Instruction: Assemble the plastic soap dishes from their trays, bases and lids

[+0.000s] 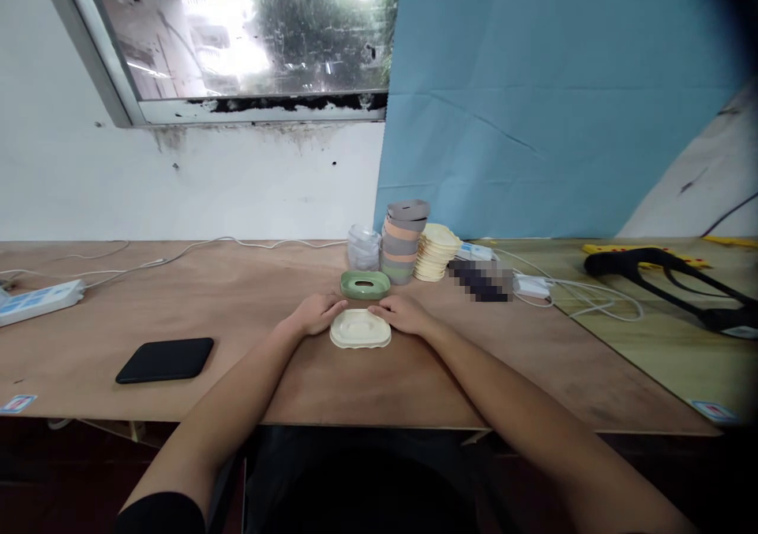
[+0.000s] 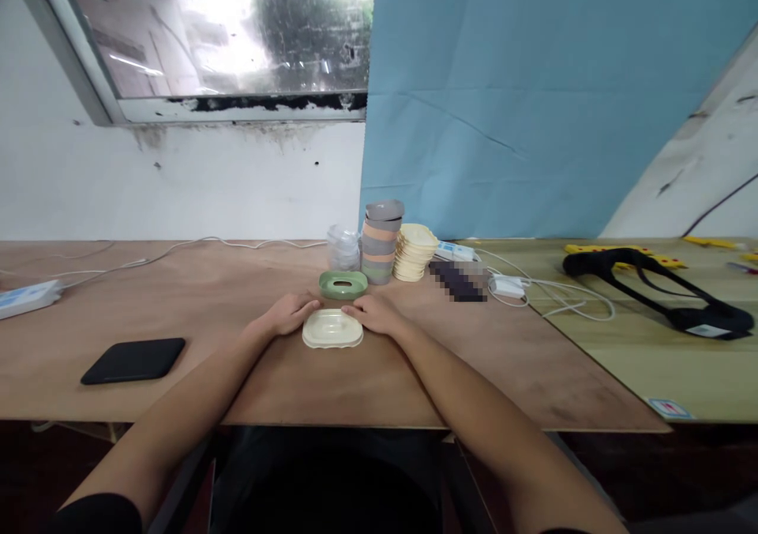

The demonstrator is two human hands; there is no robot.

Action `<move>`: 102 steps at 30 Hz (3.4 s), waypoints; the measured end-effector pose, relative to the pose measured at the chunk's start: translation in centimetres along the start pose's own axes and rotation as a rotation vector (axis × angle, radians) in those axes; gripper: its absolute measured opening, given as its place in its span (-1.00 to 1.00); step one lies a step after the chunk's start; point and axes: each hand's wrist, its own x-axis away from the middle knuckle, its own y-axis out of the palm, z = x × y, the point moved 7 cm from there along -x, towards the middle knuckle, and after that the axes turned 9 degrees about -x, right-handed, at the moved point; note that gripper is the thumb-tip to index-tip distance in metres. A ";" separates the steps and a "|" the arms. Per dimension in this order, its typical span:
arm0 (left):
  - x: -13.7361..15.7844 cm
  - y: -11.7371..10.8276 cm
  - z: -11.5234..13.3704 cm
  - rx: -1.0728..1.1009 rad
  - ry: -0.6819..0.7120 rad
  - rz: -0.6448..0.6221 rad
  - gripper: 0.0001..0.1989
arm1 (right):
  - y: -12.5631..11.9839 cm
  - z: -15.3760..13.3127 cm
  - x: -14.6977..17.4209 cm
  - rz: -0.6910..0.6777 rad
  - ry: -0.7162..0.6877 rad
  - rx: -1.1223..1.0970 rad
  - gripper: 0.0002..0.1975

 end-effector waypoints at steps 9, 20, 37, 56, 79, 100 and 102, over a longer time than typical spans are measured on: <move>-0.3 1.4 -1.5 -0.016 -0.063 -0.082 -0.70 | -0.3 0.4 -0.1 0.046 0.048 -0.001 -0.61; -0.5 1.3 -2.0 0.035 -0.113 -0.041 -0.64 | 0.2 0.1 -0.1 0.007 0.031 -0.110 -0.71; 0.6 1.0 -2.9 0.360 -0.177 -0.289 -0.64 | 0.1 0.3 -0.1 0.009 0.057 -0.099 -0.71; 0.6 1.3 -3.6 0.421 -0.190 -0.319 -0.66 | -0.1 -0.2 0.2 0.029 0.046 -0.037 -0.76; 0.1 1.8 -4.2 0.188 -0.217 -0.146 -0.56 | -17.8 -2.8 -3.0 0.965 -0.147 0.343 -0.68; 0.0 -0.2 -3.4 0.180 -0.195 0.052 -0.46 | -13.2 -5.3 1.0 0.859 -0.408 -0.018 -0.76; 0.2 -1.6 -3.0 0.242 -0.202 0.175 -0.23 | -10.4 -5.1 1.9 0.765 -0.344 -0.216 -0.72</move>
